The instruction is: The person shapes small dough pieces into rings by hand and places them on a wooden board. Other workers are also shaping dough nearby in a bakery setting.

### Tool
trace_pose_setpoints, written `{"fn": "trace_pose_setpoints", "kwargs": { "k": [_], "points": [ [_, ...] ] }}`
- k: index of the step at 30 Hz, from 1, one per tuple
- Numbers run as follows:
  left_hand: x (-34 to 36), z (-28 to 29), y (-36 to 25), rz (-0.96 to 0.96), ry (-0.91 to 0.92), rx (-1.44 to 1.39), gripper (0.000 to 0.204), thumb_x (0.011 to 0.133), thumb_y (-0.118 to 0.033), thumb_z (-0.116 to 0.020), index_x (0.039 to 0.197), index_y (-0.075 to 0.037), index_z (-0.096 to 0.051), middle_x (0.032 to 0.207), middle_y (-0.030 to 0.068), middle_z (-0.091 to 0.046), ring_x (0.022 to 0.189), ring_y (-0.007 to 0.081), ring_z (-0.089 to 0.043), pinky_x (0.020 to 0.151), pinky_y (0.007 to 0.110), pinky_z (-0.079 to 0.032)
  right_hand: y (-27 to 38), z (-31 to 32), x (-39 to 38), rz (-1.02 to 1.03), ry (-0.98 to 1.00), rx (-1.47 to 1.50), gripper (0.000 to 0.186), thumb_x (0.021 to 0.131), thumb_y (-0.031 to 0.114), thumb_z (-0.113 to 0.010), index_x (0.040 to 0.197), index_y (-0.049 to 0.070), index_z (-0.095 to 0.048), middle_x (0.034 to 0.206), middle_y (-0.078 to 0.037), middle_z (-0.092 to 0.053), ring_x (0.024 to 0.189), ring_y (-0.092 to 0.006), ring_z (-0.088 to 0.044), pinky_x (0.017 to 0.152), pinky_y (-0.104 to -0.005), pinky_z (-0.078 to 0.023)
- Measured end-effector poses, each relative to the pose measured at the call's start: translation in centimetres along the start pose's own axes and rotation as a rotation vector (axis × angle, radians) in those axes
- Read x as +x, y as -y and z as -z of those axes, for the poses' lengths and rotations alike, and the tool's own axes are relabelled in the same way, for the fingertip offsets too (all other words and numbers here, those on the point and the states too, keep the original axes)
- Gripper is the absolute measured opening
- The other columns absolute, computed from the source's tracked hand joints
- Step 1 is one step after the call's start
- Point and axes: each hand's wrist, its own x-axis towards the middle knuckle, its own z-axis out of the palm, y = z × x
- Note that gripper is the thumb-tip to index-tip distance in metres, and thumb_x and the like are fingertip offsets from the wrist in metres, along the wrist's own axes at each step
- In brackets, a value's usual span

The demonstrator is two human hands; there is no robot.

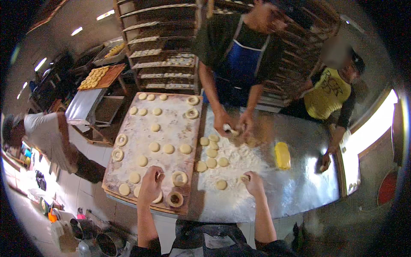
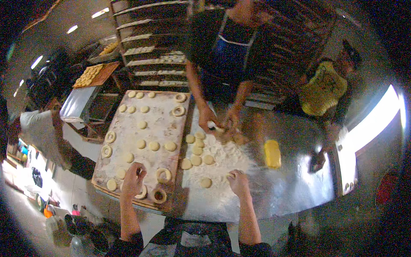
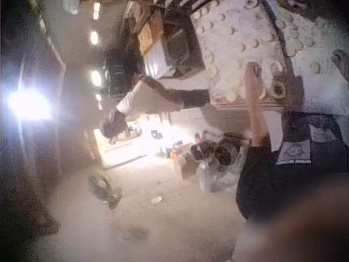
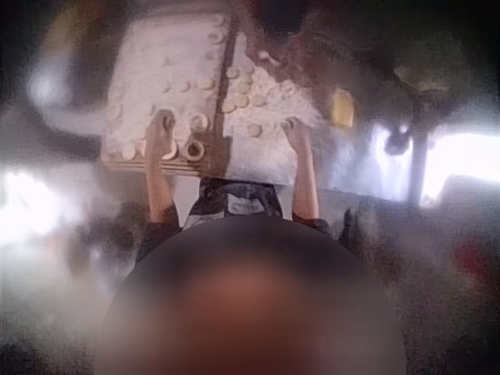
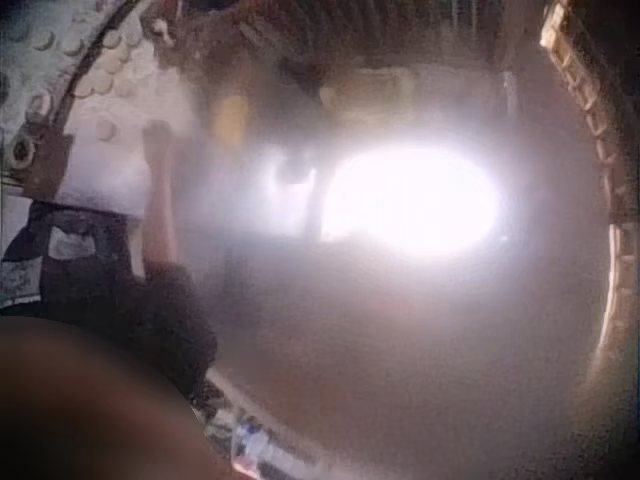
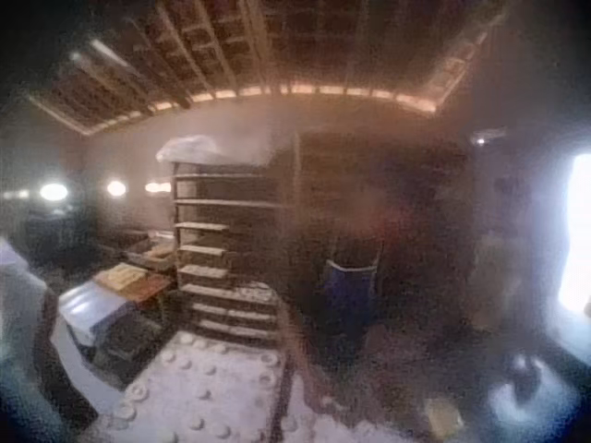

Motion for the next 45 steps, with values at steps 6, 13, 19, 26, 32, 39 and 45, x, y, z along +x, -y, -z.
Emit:
{"fn": "trace_pose_setpoints", "kwargs": {
  "k": [6, 13, 19, 26, 32, 39, 45],
  "points": [
    [2.7, -14.5, -7.6, -0.138, 0.391, -0.241, 0.020, 0.088, -0.008, -0.066, 0.107, -0.003, -0.062, 0.091, 0.0160, -0.064, 0.085, 0.0339, -0.063, 0.076, 0.040, -0.050, -2.5, 0.6, 1.1, 0.311, -0.135, -0.242, 0.035, 0.080, 0.031, -0.076, 0.099, 0.005, -0.065, 0.100, -0.018, -0.067, 0.096, -0.0358, -0.064, 0.083, -0.0460, -0.050],
    [2.1, -28.0, -9.4, -0.390, 0.227, 0.239, 0.021, 0.084, -0.003, -0.064, 0.103, -0.012, -0.067, 0.115, 0.0145, -0.051, 0.098, 0.0350, -0.055, 0.082, 0.049, -0.046, -5.3, 5.0, 1.1, 0.080, 0.101, 0.448, 0.035, 0.083, 0.008, -0.078, 0.111, -0.002, -0.058, 0.098, -0.015, -0.068, 0.085, -0.0219, -0.068, 0.074, -0.0314, -0.054],
    [-0.9, -25.6, -16.8, -0.019, 0.221, -0.345, 0.024, 0.093, -0.020, -0.067, 0.114, -0.009, -0.068, 0.095, 0.0138, -0.069, 0.084, 0.0238, -0.068, 0.075, 0.036, -0.054, -4.3, 8.5, -0.8, 0.104, 0.147, 0.750, 0.039, 0.083, 0.004, -0.075, 0.115, 0.002, -0.051, 0.097, -0.009, -0.065, 0.089, -0.0166, -0.064, 0.079, -0.0307, -0.053],
    [-2.1, -23.2, -21.7, 0.073, 0.315, -0.403, 0.027, 0.084, -0.018, -0.076, 0.106, -0.003, -0.069, 0.089, 0.0085, -0.071, 0.081, 0.0173, -0.067, 0.074, 0.032, -0.053, -1.9, 9.0, -1.3, 0.166, 0.046, 0.550, 0.053, 0.073, -0.003, -0.075, 0.115, 0.004, -0.045, 0.099, -0.008, -0.062, 0.092, -0.0251, -0.065, 0.080, -0.0372, -0.052],
    [-2.7, -25.6, -21.3, -0.208, -0.210, -0.050, 0.040, 0.074, 0.008, -0.064, 0.112, -0.003, -0.057, 0.097, 0.0160, -0.059, 0.086, 0.0354, -0.060, 0.079, 0.042, -0.051, -0.9, 6.0, -0.1, 0.313, 0.077, 0.696, 0.074, 0.072, -0.005, -0.066, 0.140, 0.005, -0.039, 0.115, -0.016, -0.060, 0.106, -0.0286, -0.061, 0.087, -0.0391, -0.052],
    [-4.7, -24.9, -19.0, 0.006, 0.059, -1.077, 0.032, 0.092, 0.003, -0.046, 0.123, -0.004, -0.046, 0.098, 0.0066, -0.058, 0.091, 0.0187, -0.062, 0.078, 0.035, -0.052, -0.2, 6.1, -1.7, -0.142, 0.716, 1.916, 0.052, 0.081, 0.007, -0.057, 0.131, 0.003, -0.044, 0.100, -0.015, -0.066, 0.093, -0.0241, -0.065, 0.079, -0.0374, -0.053],
    [-5.2, -23.0, -16.7, 0.115, -0.215, -0.330, 0.020, 0.104, -0.024, -0.045, 0.115, -0.009, -0.051, 0.071, 0.0123, -0.061, 0.066, 0.0301, -0.068, 0.056, 0.043, -0.050, 5.0, 3.2, -2.7, 0.307, 0.402, 1.134, 0.060, 0.096, 0.058, -0.050, 0.133, 0.011, -0.044, 0.076, -0.007, -0.062, 0.063, -0.0174, -0.059, 0.057, -0.0277, -0.045]
  ]
}}
